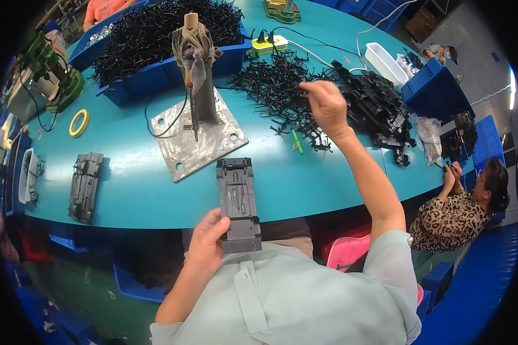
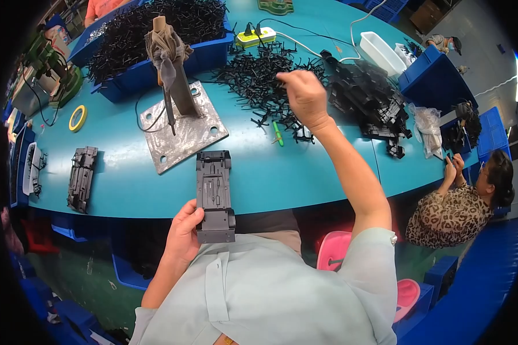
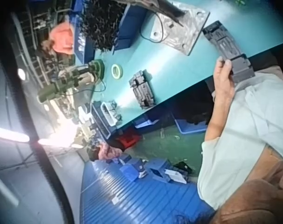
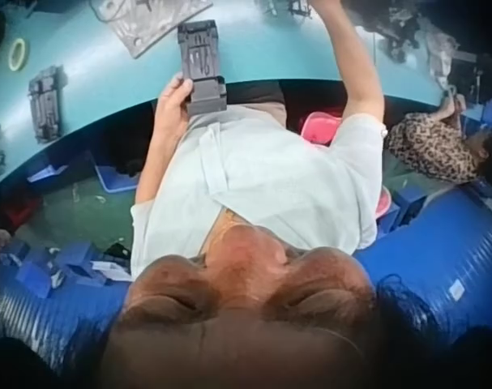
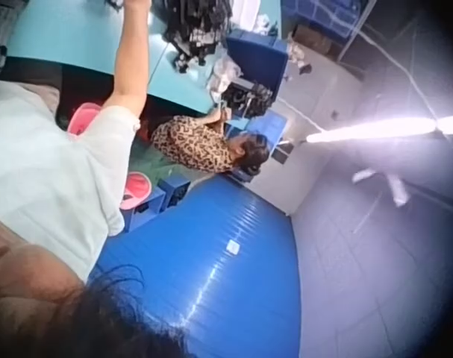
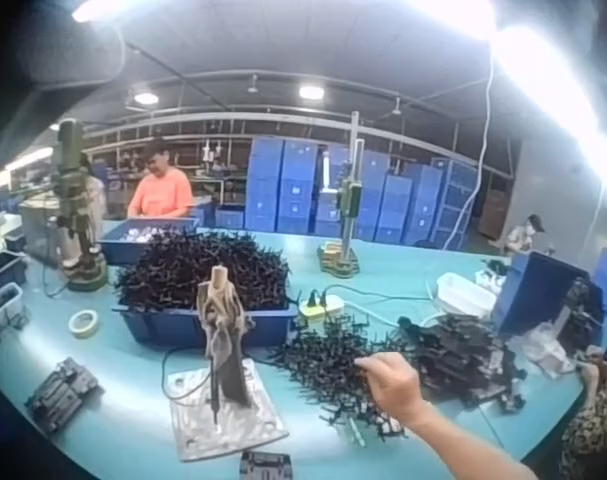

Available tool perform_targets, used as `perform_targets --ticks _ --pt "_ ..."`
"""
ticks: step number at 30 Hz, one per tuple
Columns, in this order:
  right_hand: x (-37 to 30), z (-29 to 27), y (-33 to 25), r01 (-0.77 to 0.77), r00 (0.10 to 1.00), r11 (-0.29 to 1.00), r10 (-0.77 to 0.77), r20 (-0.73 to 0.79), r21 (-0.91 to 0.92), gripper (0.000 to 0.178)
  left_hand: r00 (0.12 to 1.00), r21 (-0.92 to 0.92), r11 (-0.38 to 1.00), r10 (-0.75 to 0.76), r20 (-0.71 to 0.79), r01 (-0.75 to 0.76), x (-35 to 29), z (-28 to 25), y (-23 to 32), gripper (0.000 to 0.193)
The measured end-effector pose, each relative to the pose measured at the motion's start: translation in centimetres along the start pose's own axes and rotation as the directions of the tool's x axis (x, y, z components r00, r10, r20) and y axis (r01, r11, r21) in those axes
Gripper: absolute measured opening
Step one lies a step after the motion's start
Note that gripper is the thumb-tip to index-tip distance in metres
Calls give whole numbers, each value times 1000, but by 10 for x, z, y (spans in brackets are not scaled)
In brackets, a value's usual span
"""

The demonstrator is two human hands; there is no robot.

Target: Manually assembling the chassis and axle components of plastic toy trucks.

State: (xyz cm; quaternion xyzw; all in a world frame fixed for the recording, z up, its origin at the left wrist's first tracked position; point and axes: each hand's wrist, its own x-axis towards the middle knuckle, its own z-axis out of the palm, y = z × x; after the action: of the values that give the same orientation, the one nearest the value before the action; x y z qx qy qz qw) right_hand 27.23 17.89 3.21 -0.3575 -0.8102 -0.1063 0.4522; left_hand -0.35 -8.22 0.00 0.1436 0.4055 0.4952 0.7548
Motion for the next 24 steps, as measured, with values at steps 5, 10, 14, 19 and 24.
perform_targets --ticks 5,10,14,19,24 --pt "1 -1 2 52 996 995 -45 77 -89 21 1000 -9 1000 -12 5 12 1 -5 -3 34" --pt "2 -4 -36 -431 899 778 414 143 457 18 1000 -41 999 -7 -26 6 -1 2 0 36" --pt "-20 -2 -74 -31 983 971 -13 184 235 24 999 -43 999 -17 -28 16 0 1 1 33" --pt "-56 3 -91 25 899 978 -112 423 207 34 999 -10 1000 -9 -37 8 -1 0 1 25" --pt "-49 -14 -95 -322 862 874 112 495 364 35 998 -6 1000 -2 -63 1 -4 -3 3 25"
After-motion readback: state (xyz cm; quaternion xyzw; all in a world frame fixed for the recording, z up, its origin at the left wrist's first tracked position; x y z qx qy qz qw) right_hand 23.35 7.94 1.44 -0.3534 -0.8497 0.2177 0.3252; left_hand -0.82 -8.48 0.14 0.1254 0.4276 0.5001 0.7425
